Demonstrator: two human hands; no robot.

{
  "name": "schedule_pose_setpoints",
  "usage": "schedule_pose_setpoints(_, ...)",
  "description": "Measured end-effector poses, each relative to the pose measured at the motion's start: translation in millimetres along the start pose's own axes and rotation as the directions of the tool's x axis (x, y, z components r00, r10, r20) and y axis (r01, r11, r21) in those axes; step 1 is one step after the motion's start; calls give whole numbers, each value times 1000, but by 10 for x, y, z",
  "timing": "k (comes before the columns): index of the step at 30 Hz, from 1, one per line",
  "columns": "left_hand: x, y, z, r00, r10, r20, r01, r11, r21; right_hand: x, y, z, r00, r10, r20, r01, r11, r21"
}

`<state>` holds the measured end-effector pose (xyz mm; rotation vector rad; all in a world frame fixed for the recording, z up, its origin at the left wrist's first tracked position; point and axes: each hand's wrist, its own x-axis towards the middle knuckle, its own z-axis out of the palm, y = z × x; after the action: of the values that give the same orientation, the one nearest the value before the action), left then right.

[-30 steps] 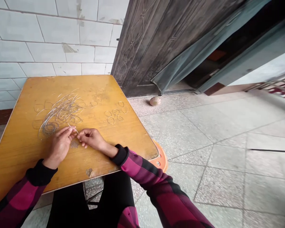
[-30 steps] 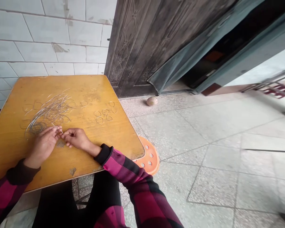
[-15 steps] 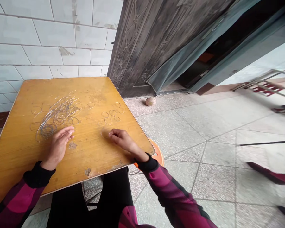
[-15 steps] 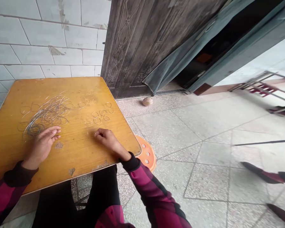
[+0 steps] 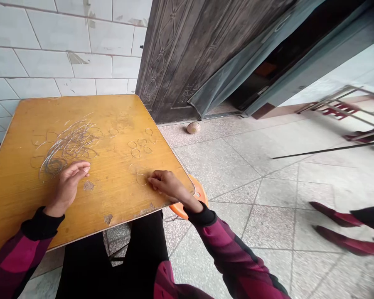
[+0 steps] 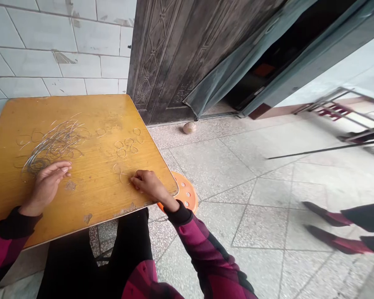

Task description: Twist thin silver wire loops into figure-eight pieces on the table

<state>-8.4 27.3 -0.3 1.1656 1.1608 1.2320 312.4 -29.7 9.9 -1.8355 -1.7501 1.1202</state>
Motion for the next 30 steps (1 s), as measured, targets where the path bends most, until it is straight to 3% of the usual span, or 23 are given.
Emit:
schedule_pose_setpoints(3, 6, 20, 3, 1000, 9, -18, -9, 1000, -6, -55, 18, -3, 997, -46, -59, 38, 990, -135)
schedule_pose_setpoints(5, 8, 27, 5, 1000, 15, -21, -15, 1000, -5, -85, 37, 40, 978, -171, -116, 141, 964, -226)
schedule_pose_setpoints(8, 10, 25, 1, 999, 32, -14, -32, 999, 1, -77, 57, 148, 885, -446, -136, 378, 856, -352)
schedule_pose_setpoints(11, 15, 16, -8, 999, 49, -6, -49, 999, 2, -20, 63, 232, 813, -577, -73, 490, 746, -450)
schedule_pose_setpoints(14, 22, 10, -11, 999, 54, 0, -54, 998, 10, 24, 68, 248, 828, -558, -57, 466, 741, -484)
schedule_pose_setpoints(21, 25, 16, -9, 998, 58, 11, -58, 998, 4, -11, 129, 194, 874, -449, -189, 264, 763, -591)
schedule_pose_setpoints(25, 23, 11, -18, 998, 55, 14, -55, 998, 4, -35, 172, 206, 866, -435, -245, 193, 745, -639)
schedule_pose_setpoints(30, 27, 23, -11, 998, 64, 11, -64, 998, 7, -15, 228, 199, 847, -475, -241, 226, 730, -645)
